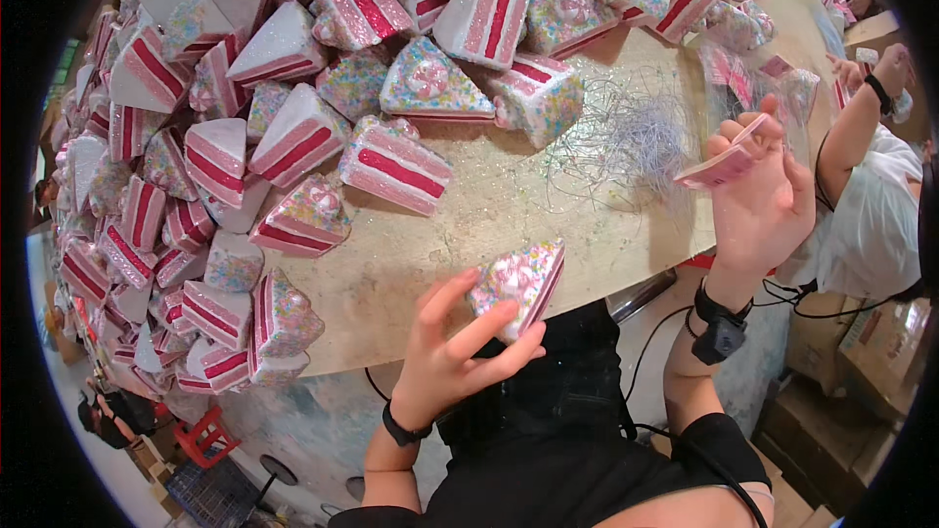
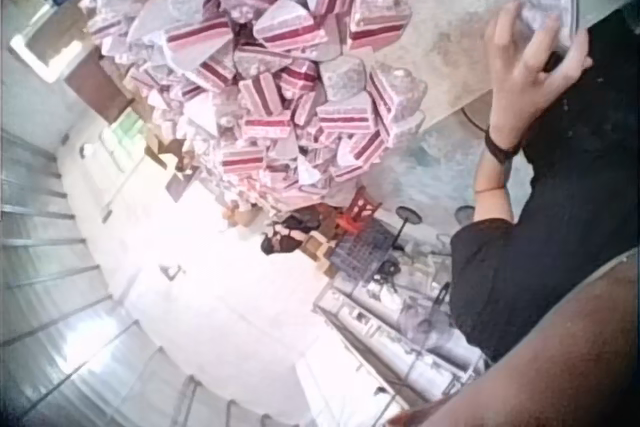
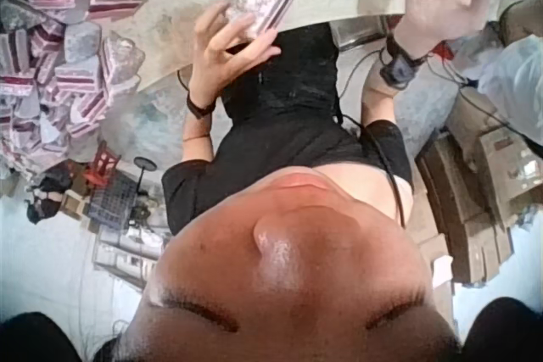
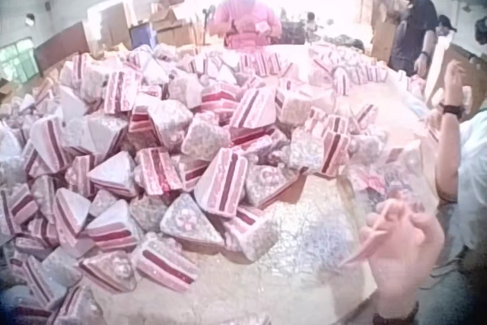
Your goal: Attach pink tags to cake-shaped foam products and place them into plastic bags.
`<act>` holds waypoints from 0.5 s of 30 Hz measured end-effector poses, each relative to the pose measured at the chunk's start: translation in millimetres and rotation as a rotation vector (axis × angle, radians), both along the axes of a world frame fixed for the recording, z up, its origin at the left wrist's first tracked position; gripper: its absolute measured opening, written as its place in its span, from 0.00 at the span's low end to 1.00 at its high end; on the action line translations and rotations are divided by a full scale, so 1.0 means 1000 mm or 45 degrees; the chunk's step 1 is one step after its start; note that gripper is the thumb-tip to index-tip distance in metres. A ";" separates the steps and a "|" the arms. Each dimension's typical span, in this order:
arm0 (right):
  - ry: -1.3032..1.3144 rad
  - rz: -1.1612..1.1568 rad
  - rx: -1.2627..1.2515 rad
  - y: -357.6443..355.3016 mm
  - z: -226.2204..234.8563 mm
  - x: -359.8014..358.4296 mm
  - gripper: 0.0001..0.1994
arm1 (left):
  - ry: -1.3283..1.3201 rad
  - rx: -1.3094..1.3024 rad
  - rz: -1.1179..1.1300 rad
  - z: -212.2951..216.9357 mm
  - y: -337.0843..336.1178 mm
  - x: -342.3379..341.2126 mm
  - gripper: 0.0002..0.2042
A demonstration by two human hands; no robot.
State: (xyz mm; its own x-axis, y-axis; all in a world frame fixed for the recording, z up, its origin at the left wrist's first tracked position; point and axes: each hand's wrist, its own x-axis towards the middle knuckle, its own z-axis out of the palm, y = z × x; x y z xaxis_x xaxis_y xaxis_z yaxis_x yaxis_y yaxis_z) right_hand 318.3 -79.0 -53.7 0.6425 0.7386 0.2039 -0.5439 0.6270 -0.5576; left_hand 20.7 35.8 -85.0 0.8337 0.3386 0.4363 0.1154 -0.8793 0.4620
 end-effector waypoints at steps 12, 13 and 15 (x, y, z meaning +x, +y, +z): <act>-2.573 -0.729 -1.435 -0.002 0.005 -0.051 0.24 | -0.174 0.373 0.064 -0.030 -0.004 0.006 0.10; -2.572 -0.556 -1.524 -0.004 0.001 -0.052 0.19 | -0.127 0.420 0.149 -0.032 -0.006 0.009 0.09; -2.505 -0.511 -1.505 -0.007 -0.010 -0.053 0.18 | -0.038 0.506 0.267 -0.034 -0.010 0.011 0.08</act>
